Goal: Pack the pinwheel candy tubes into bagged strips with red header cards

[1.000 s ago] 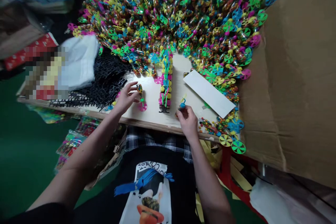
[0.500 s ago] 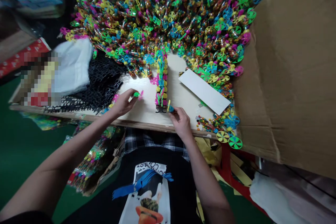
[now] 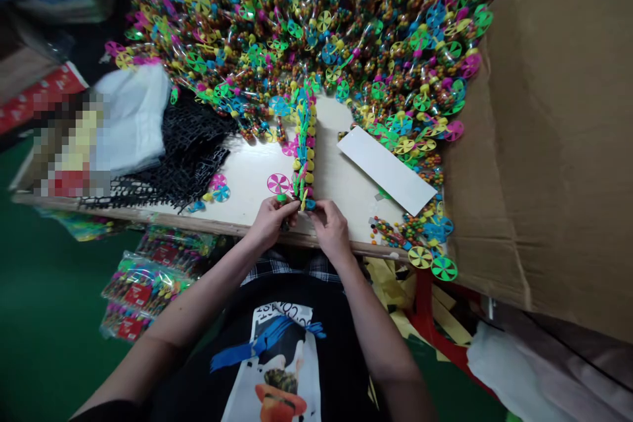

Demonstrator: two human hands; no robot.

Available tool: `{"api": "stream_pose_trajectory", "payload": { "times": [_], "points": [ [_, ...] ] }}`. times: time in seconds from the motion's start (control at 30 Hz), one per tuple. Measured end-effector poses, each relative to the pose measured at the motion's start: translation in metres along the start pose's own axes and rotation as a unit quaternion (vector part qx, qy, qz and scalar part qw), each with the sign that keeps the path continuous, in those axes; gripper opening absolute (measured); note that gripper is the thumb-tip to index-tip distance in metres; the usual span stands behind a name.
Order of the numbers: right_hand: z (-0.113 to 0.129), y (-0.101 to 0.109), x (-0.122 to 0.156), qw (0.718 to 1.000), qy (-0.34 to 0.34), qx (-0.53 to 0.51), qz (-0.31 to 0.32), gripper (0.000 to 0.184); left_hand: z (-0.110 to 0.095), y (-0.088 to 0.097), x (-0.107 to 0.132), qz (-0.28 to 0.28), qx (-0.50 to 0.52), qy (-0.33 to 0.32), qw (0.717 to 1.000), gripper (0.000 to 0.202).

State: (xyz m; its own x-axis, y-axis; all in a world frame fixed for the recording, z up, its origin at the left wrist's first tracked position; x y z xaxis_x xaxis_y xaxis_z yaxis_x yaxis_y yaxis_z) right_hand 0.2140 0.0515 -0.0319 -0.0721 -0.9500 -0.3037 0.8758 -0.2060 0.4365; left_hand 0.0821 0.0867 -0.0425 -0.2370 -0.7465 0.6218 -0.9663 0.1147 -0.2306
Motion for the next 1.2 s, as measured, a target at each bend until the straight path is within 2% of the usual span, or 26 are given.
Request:
{"api": "stream_pose_trajectory", "payload": {
  "times": [0.2,0.33,0.47,0.6,0.7,0.87,1.03,1.2],
  "points": [
    [0.005,-0.008,0.001,1.000,0.016,0.015,0.001,0.013,-0.001,0.002,-0.001,0.000,-0.057,-0.016,0.998,0.031],
    [0.004,-0.007,0.001,1.000,0.006,0.018,0.002,0.015,-0.005,0.016,0.004,-0.022,-0.109,-0.070,0.991,0.017],
    [0.001,-0.005,0.002,1.000,-0.012,0.011,-0.011,0.015,-0.003,0.025,0.012,-0.009,-0.182,-0.117,0.976,0.027],
    [0.001,-0.006,0.001,1.000,-0.019,0.006,-0.008,0.015,-0.003,0.030,0.014,-0.046,-0.213,-0.166,0.962,0.019],
    [0.001,-0.007,0.001,1.000,-0.024,0.003,-0.005,0.015,-0.003,0.024,0.011,-0.041,-0.205,-0.169,0.963,0.012],
    [0.001,-0.005,0.001,1.000,-0.023,-0.005,-0.018,0.015,-0.008,0.011,0.015,-0.040,-0.254,-0.180,0.949,0.010],
    [0.001,-0.004,0.001,1.000,-0.018,-0.007,-0.021,0.016,-0.001,0.009,0.018,-0.071,-0.324,-0.169,0.928,0.011],
    [0.002,-0.005,0.001,1.000,-0.014,-0.004,-0.016,0.017,0.001,0.007,0.019,-0.070,-0.340,-0.204,0.915,0.011]
  ]
}}
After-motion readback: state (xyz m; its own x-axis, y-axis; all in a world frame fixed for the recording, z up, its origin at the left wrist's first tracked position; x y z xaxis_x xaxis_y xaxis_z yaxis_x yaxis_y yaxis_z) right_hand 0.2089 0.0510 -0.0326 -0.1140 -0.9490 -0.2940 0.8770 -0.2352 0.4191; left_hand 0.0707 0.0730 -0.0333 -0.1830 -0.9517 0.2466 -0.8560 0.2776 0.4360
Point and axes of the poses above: each hand's wrist, its own x-axis away from the middle knuckle, its own y-axis out of the back of the hand, z = x × y, the point moved 8 cm from there along -x, towards the middle knuckle, and after that the axes turned 12 degrees about y, right-handed, at the moved point
